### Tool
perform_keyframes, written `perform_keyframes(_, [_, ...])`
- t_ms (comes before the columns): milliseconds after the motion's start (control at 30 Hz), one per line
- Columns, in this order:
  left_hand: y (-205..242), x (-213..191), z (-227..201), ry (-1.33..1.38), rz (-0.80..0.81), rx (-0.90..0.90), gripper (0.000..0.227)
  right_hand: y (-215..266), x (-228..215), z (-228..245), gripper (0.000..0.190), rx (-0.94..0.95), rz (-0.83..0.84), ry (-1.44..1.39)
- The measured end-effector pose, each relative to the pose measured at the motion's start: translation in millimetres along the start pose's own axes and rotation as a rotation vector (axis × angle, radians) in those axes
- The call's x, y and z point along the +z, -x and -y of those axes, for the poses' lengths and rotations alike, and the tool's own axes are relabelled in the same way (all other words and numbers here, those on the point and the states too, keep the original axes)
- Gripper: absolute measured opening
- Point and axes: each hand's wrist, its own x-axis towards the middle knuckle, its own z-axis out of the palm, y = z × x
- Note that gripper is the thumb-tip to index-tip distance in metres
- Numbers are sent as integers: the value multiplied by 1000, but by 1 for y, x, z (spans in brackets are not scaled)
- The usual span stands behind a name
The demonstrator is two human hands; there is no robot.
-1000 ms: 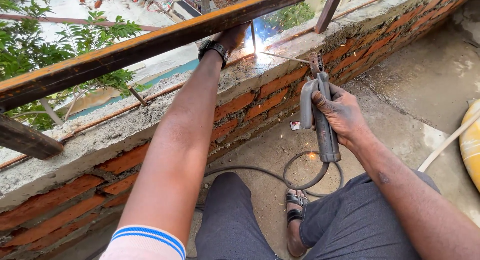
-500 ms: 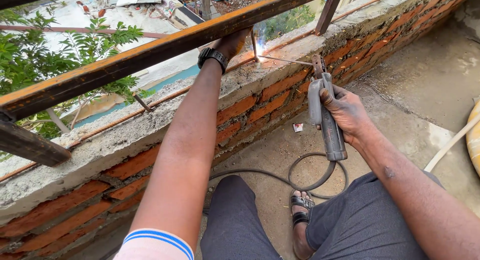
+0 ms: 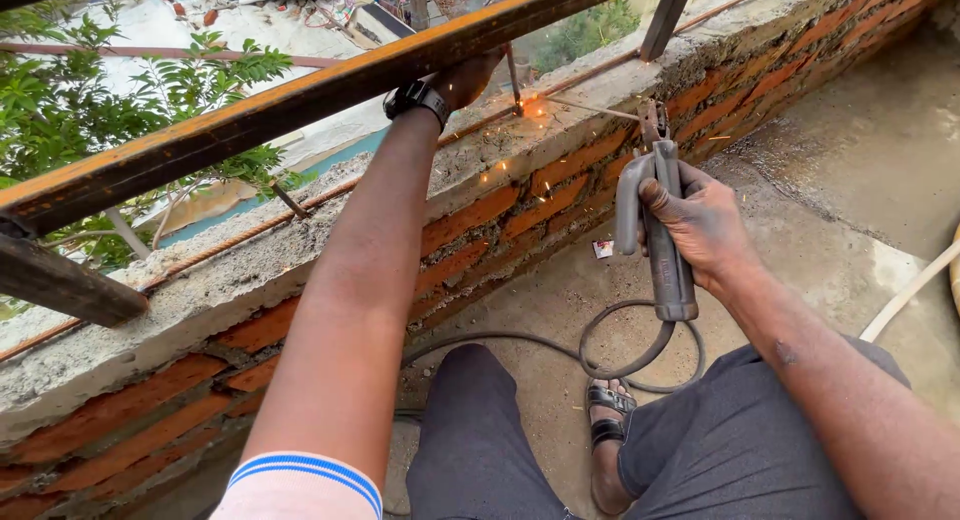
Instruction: Welding metal bars onto a balcony railing using a handheld welding electrode holder.
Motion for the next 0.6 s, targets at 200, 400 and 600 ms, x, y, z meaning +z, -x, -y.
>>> perform_keyframes(200, [-2,6,-4,-256,-212,137,45,-10,2,-7,69,13,8,65])
perform_keyframes(400, [-42,44,50,-515,-367,452,46,-4,5,-2,64,3,41,31])
perform_keyframes(600, [-16,21,22,152,-236,220,46,2,8,1,55,-6,56,-31])
